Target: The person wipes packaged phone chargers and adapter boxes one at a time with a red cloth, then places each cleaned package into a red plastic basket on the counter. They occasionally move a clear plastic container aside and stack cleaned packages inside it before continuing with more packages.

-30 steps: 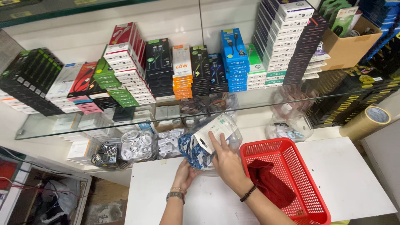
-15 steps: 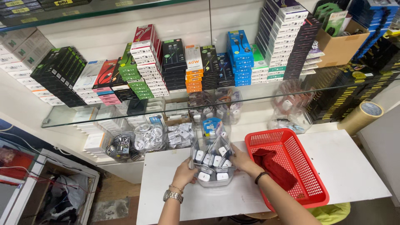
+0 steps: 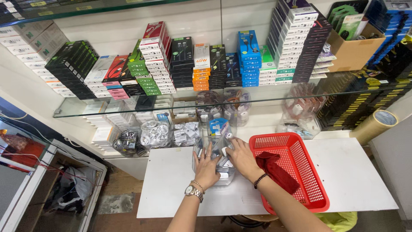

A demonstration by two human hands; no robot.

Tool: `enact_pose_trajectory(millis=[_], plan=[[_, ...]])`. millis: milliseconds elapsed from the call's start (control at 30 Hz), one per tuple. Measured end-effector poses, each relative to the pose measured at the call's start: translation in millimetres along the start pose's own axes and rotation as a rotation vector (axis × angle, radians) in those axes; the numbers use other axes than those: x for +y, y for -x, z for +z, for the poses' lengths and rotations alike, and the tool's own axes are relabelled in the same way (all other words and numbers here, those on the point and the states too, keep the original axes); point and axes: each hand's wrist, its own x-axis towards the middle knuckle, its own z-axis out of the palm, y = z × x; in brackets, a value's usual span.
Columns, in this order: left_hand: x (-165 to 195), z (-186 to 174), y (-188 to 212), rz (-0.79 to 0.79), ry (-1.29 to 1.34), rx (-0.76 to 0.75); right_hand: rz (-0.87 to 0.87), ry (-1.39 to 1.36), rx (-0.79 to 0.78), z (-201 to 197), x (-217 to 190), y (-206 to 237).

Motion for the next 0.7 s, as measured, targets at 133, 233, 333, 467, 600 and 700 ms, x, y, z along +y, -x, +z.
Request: enact_pose_trajectory(millis=[133,233,333,467,600,700], plan=[[2.5,17.4,-10.8,-0.061,-0.081,-0.018,-0.082,-0.178,0.126,-34.4,10.4,-7.4],[6.0,27.3,-21.8,-0.089,-0.091,-0.021,0.101,-0.479,0.045,-64.8,29.6,-12.8],[27.8,23.2,-20.4,-0.083,0.091,0.071,0.214,-0.644,0.113,-104.7,63.4,-4.7],[86.9,28.6,-42.2,-0.076,0.196,0.388,0.440,-0.796,0.311,-127.0,168.3,33.1],[126.5,54.0,-45.0,-0.008,0.425,0.672,0.505,-0.534,0.159,-79.4,212.3,65.9],[169.9,79.8,-56.3,0.058,0.559,0.266,0.700,-0.656,-0.005,-48.2,222.2,82.0]])
